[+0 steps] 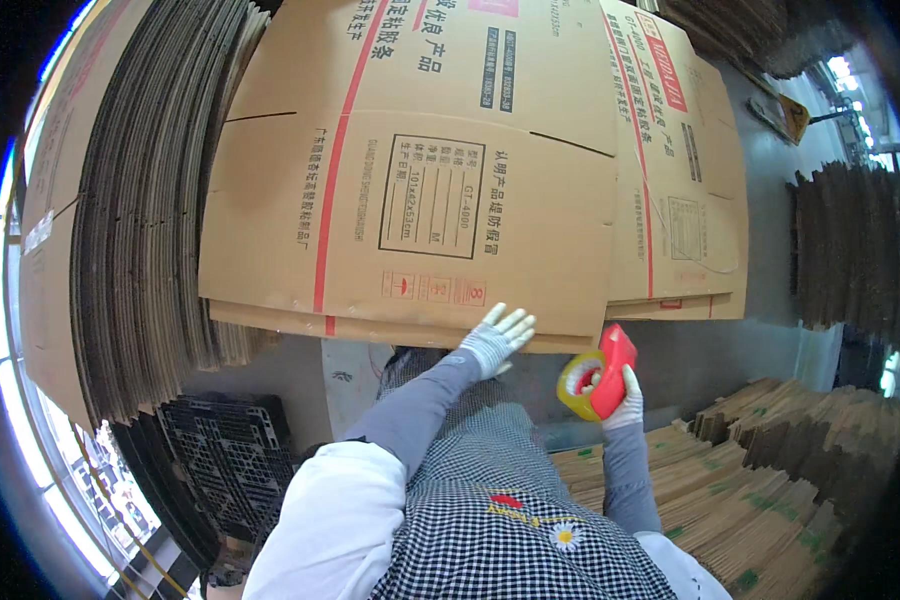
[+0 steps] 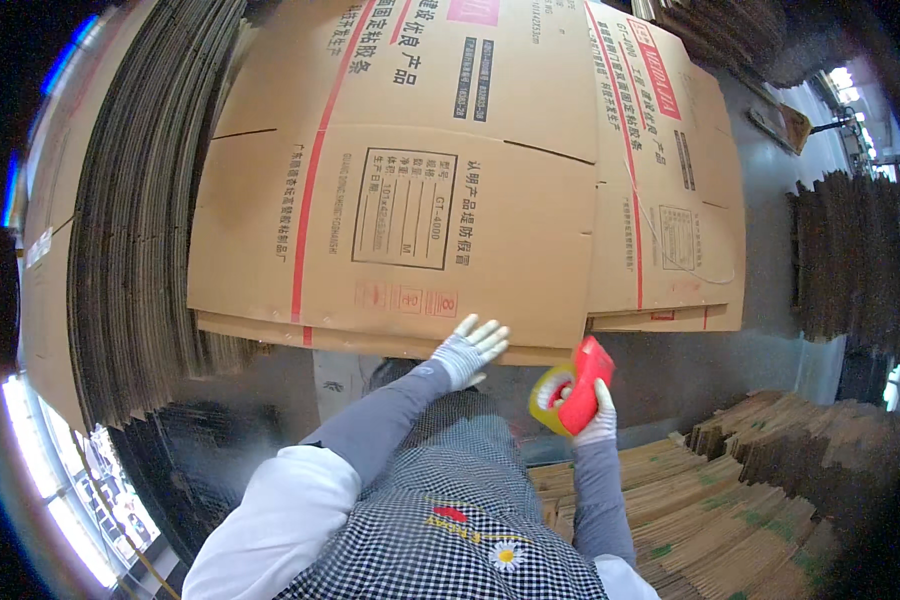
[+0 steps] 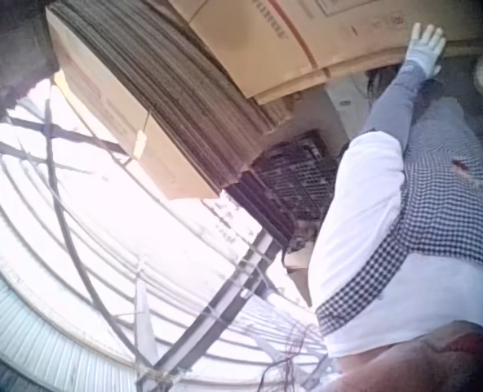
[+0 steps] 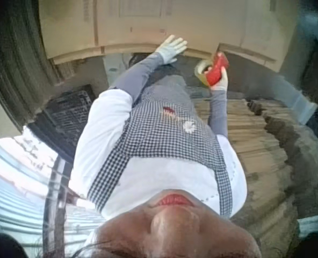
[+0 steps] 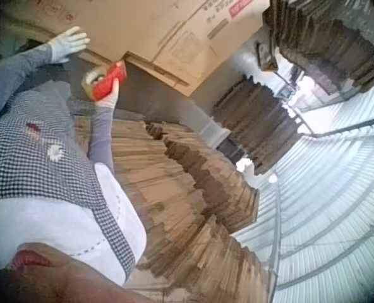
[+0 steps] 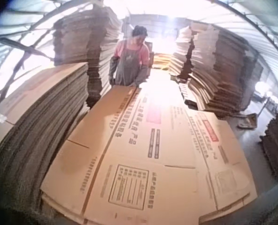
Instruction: Applying adhesive tape to large cardboard sheets to prepare them for box assembly and stacking them.
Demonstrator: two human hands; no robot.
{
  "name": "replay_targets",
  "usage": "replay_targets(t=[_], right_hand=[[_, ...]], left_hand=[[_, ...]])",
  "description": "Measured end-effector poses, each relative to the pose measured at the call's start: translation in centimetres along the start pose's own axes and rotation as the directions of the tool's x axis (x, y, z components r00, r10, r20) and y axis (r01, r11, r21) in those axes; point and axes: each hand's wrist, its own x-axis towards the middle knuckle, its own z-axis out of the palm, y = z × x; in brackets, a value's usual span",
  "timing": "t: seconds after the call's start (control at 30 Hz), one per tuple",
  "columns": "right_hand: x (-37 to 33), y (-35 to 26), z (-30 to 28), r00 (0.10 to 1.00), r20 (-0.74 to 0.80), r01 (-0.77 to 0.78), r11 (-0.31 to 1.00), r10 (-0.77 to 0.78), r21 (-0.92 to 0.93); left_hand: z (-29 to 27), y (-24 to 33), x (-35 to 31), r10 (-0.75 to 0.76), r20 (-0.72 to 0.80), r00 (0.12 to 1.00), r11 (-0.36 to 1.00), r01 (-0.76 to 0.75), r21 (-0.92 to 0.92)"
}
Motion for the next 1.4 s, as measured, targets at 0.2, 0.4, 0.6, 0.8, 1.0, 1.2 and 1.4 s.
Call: replay_targets(t=[0.2,0.4,0.6,0.8,1.0,1.2,1.4], right_hand=[[-1.2,-1.6,14.8,0.866,0.488,0.067,0.943,0.107,-0.325],[0.4,-4.3,25.9,0.792,0.586,0.364,0.635,0.174,-0.681],[4.9,-4.1,35.8,0.797,0.546,0.437,0.378,0.258,-0.816],[13.8,-3.2,46.9,0.799,0.521,0.584,-0.182,0.3,-0.791],[23.6,-3.5,55.3,0.915,0.232,0.375,-0.484,0.33,-0.79],[30.2,-3.6,56.6,0.95,0.196,0.311,-0.759,0.242,-0.572],[29.5,-5.0,55.4,0.916,0.162,0.334,-0.472,0.368,-0.816]], left_hand=[[-1.2,-4.1,5.6,-0.186,0.282,0.941,0.275,0.326,-0.905],[-16.5,-8.7,2.9,-0.161,0.005,0.987,-0.691,-0.109,-0.714],[-22.5,-16.2,1.6,-0.351,-0.118,0.929,-0.554,-0.307,-0.774],[-23.7,-28.2,2.2,-0.852,0.285,0.439,-0.412,-0.227,-0.883],[-19.8,-46.0,-6.2,-0.74,-0.649,-0.176,0.442,0.6,-0.667],[-22.0,-47.2,-4.2,-0.806,-0.529,-0.265,0.346,0.514,-0.785],[-19.0,-47.9,-3.0,-0.889,0.446,0.105,-0.375,-0.726,-0.577]])
